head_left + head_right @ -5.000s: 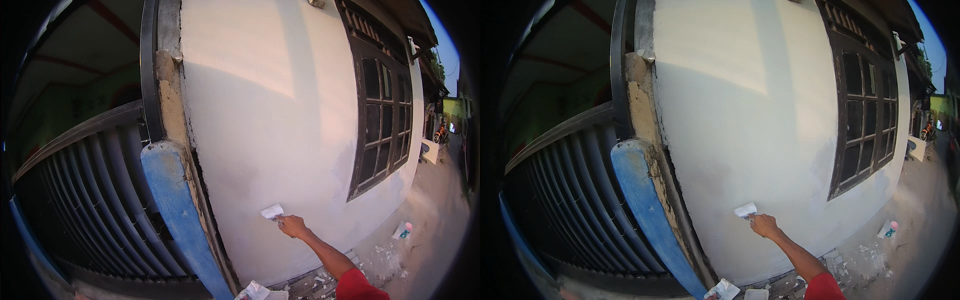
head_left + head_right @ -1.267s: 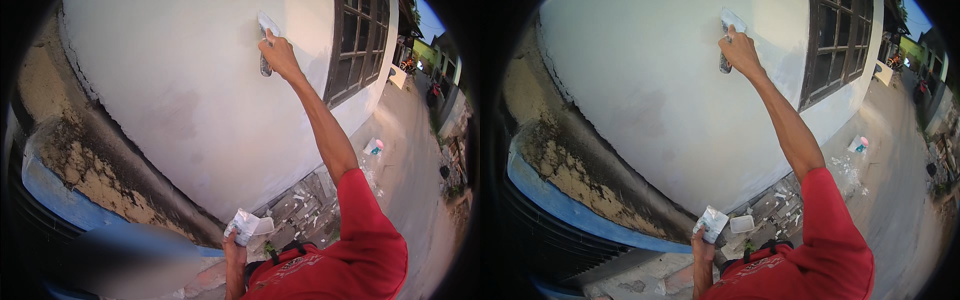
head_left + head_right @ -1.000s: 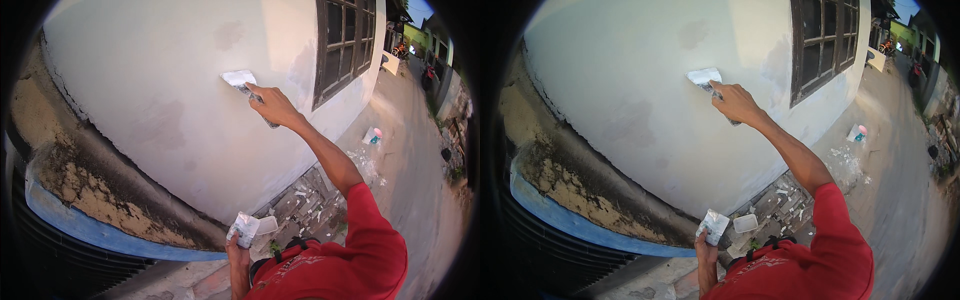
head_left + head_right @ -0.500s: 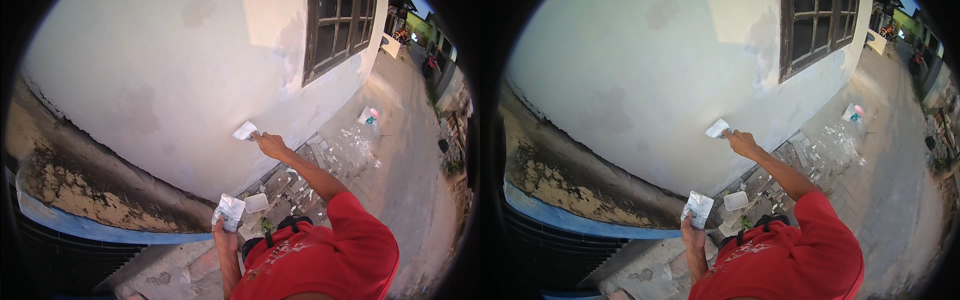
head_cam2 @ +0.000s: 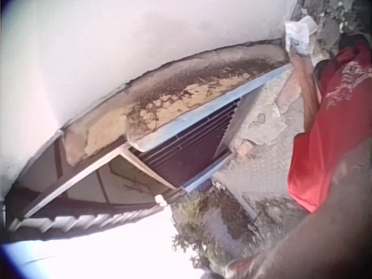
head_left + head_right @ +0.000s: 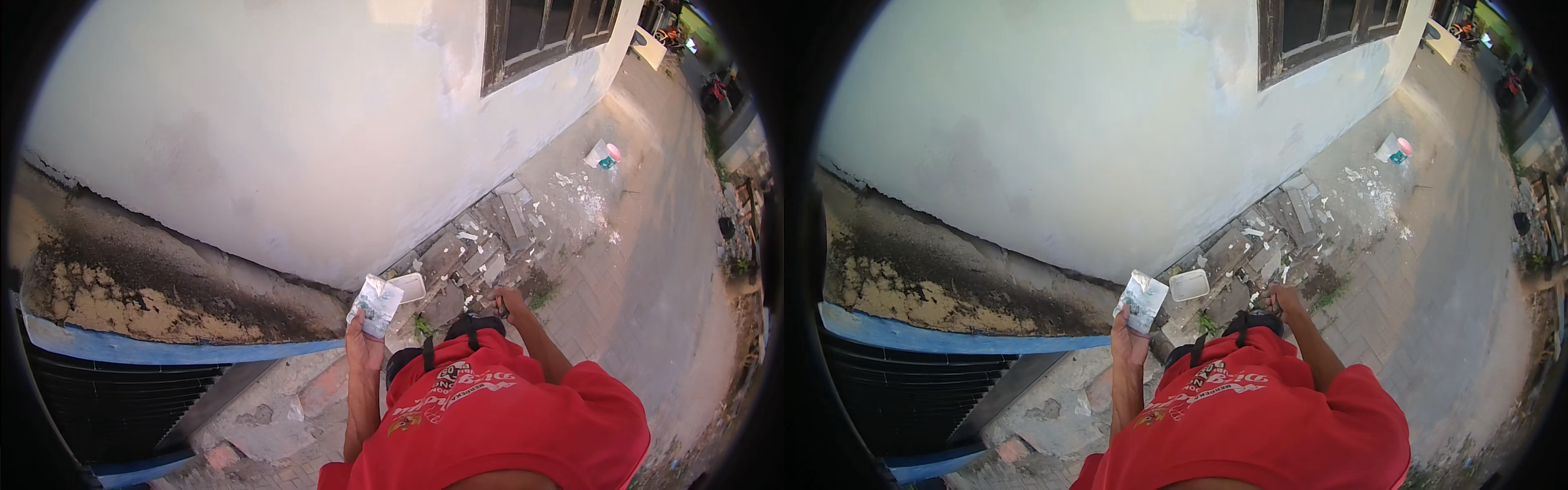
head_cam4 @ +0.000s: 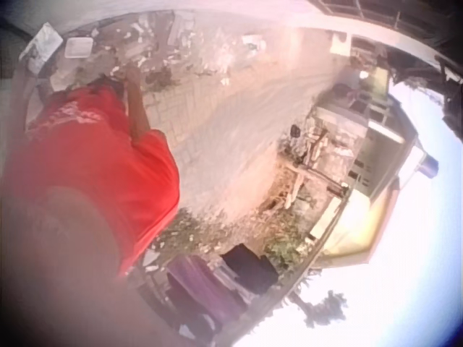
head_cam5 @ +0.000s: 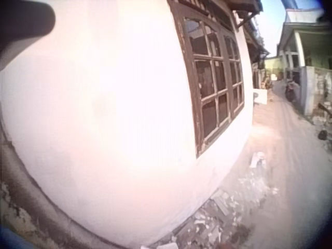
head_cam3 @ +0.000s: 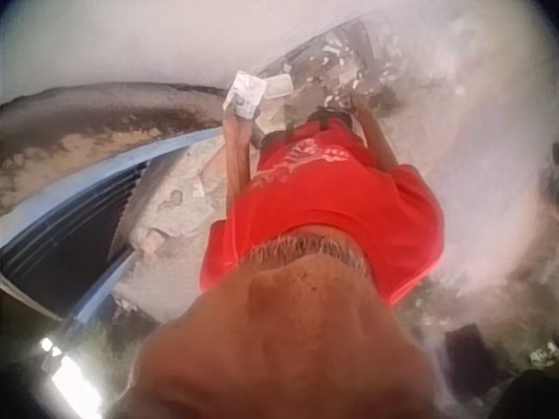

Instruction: The person applies putty to an exterior wall using putty knives, scoops additional compound from a container, and spreads and smooths it across the wall surface.

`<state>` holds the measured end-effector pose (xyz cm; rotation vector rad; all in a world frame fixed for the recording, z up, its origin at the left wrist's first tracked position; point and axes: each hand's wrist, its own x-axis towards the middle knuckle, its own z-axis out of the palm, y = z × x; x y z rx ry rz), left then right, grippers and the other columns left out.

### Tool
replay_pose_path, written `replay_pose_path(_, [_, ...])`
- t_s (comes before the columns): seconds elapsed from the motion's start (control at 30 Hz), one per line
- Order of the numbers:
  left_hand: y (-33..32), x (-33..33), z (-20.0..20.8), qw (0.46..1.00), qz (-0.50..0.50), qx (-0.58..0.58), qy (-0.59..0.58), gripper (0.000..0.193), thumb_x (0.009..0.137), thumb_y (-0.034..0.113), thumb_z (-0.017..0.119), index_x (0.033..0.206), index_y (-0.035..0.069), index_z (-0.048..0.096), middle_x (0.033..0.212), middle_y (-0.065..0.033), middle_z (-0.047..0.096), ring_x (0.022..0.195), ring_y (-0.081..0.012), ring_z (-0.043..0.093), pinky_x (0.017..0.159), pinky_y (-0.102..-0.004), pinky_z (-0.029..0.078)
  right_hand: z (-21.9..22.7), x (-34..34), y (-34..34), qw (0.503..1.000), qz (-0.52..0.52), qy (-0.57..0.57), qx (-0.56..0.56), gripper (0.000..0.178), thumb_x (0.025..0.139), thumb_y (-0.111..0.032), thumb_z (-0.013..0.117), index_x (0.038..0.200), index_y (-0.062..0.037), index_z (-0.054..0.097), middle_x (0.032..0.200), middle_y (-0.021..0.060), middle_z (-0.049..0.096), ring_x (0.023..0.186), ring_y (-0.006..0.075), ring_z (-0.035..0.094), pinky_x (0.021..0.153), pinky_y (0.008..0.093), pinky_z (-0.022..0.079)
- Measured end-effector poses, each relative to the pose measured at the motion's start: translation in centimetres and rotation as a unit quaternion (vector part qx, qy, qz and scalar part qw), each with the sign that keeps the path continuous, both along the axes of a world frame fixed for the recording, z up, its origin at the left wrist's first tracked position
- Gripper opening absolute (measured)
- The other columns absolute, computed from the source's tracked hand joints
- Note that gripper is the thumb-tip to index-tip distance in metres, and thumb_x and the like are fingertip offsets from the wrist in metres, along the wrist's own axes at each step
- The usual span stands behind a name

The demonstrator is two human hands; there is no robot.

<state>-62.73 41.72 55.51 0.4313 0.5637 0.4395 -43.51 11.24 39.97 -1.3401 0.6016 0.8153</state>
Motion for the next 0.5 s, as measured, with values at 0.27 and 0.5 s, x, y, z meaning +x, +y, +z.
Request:
replay_pose_path(0.27, [-3.5,3.6,-0.6,0.998,-0.048,0.024,0.042,0.034,0.095,0.016,0.06,0.125,0.0,0.057,0.119,-0.0099,0.066,0.109,-0.0217,0.065,0.092,-0.037,0.053,11.3,-0.5,2.2,0.894,0.265,-0.36,0.025,0.042,0.092,-0.019,0.063,0.129,-0.0007,0.059,0.09,0.0111,0.066,0.075,0.0158,0.06,0.069,0.0291,0.048])
replay_pose_path(0.5, [-5.1,3.2,0.4,0.997,-0.023,0.007,0.07,0.027,0.091,0.014,0.068,0.114,0.002,0.062,0.108,-0.0077,0.07,0.096,-0.0191,0.069,0.082,-0.037,0.058,15.1,-1.6,4.5,0.746,0.384,-0.544,0.025,0.046,0.09,-0.011,0.06,0.136,-0.0138,0.058,0.113,0.0138,0.06,0.101,0.0284,0.058,0.089,0.0358,0.046])
